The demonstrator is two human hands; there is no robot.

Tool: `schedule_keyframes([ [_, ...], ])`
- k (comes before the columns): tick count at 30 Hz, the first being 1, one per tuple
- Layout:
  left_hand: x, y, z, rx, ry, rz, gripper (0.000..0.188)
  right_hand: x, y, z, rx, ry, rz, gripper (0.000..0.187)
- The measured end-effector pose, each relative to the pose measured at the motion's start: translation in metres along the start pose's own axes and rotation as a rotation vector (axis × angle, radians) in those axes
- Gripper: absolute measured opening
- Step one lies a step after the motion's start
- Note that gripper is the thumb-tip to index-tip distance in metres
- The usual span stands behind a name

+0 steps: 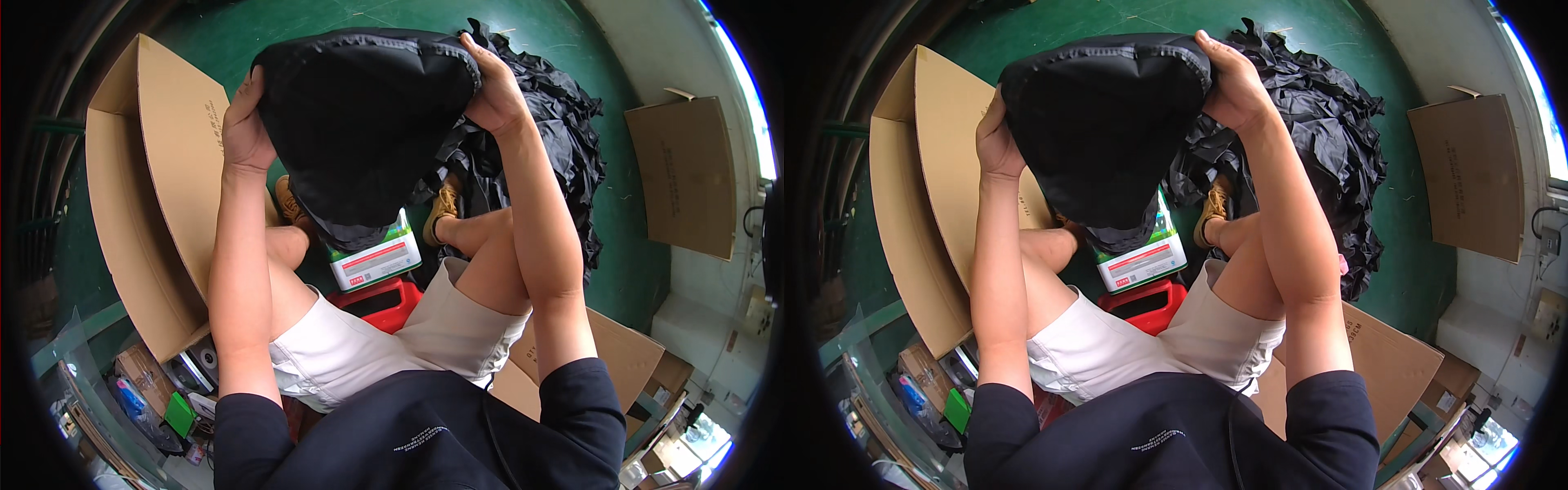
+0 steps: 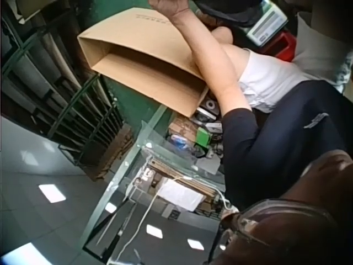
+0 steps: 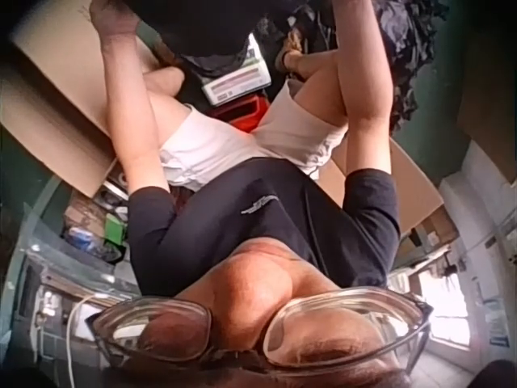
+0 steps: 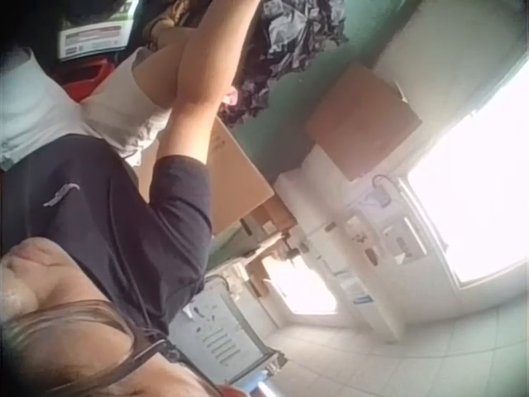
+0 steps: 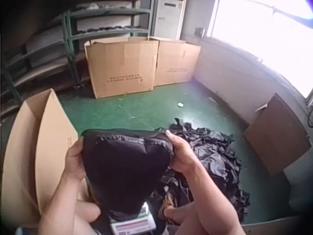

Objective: Manually inspect and sort black fabric products, checking for defects and turning them over.

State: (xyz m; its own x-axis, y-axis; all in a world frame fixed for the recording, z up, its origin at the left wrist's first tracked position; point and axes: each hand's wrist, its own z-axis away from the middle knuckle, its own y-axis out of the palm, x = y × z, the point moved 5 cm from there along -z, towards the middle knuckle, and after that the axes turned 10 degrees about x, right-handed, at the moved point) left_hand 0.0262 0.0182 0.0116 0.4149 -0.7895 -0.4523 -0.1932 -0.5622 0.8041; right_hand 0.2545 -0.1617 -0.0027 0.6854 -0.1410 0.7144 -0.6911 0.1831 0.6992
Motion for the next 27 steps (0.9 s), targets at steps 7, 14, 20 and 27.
schedule_keyframes([
  [7,-0.006,-0.013,0.000,-0.063,0.085,0.159,0.036,0.010,0.027,0.006,0.305,-0.124,-0.189,0.039],
  [14,-0.006,-0.006,0.001,-0.306,0.054,-0.029,0.034,-0.033,0.001,0.000,-0.092,0.317,0.496,0.031],
  [20,-0.015,-0.012,0.003,-0.346,0.095,-0.077,0.034,-0.015,-0.009,0.000,-0.171,0.154,0.357,0.022],
  [27,-0.012,-0.010,0.003,-0.065,0.102,0.163,0.036,0.025,0.029,0.010,0.211,-0.330,-0.205,0.034],
])
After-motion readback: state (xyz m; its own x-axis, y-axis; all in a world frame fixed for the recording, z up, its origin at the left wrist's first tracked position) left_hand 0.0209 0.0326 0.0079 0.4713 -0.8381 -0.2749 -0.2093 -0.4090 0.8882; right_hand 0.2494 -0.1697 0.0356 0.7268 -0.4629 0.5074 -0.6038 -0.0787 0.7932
